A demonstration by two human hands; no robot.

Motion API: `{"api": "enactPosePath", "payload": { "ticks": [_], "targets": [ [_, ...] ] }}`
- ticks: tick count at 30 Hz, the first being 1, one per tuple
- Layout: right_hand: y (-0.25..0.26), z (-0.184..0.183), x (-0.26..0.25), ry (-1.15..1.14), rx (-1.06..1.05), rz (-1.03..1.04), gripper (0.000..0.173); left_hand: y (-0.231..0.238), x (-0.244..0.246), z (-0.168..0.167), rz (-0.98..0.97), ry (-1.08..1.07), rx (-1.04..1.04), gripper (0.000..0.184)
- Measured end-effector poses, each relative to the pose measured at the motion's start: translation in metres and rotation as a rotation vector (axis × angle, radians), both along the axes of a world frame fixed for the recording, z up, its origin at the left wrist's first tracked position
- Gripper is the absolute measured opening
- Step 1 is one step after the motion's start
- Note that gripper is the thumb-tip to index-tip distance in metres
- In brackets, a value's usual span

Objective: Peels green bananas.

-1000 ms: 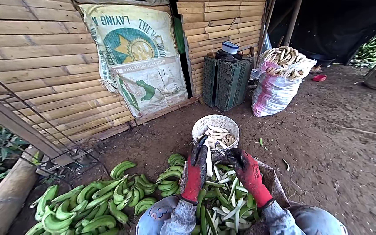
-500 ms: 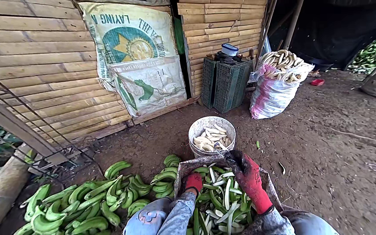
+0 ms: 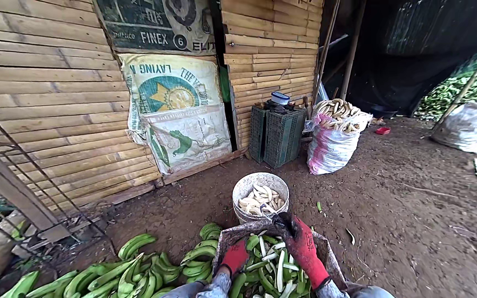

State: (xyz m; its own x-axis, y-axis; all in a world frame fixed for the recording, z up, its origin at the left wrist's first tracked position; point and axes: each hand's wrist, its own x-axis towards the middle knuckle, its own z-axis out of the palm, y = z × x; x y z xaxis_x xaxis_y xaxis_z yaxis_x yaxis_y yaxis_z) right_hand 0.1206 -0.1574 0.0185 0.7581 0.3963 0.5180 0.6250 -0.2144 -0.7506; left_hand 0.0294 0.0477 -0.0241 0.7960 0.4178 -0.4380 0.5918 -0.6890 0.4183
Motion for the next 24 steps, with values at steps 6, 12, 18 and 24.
{"api": "enactPosePath", "payload": {
  "ticks": [6,12,18,24],
  "targets": [
    [-0.005,0.0,0.008,0.062,0.155,0.017,0.032,-0.015,-0.029,0.076,0.103,-1.126,-1.256,0.045],
    [-0.011,-0.007,-0.004,0.094,-0.036,0.059,0.037,-0.041,-0.053,0.113,-0.008,-1.467,-1.7,0.038],
    [-0.032,-0.027,-0.015,0.136,-0.03,0.027,0.033,-0.048,-0.052,0.126,0.548,-1.226,-1.496,0.042],
    [-0.026,0.002,-0.051,0.045,0.104,0.182,0.029,-0.034,-0.062,0.129,0.43,-1.109,-1.111,0.025]
  ]
}}
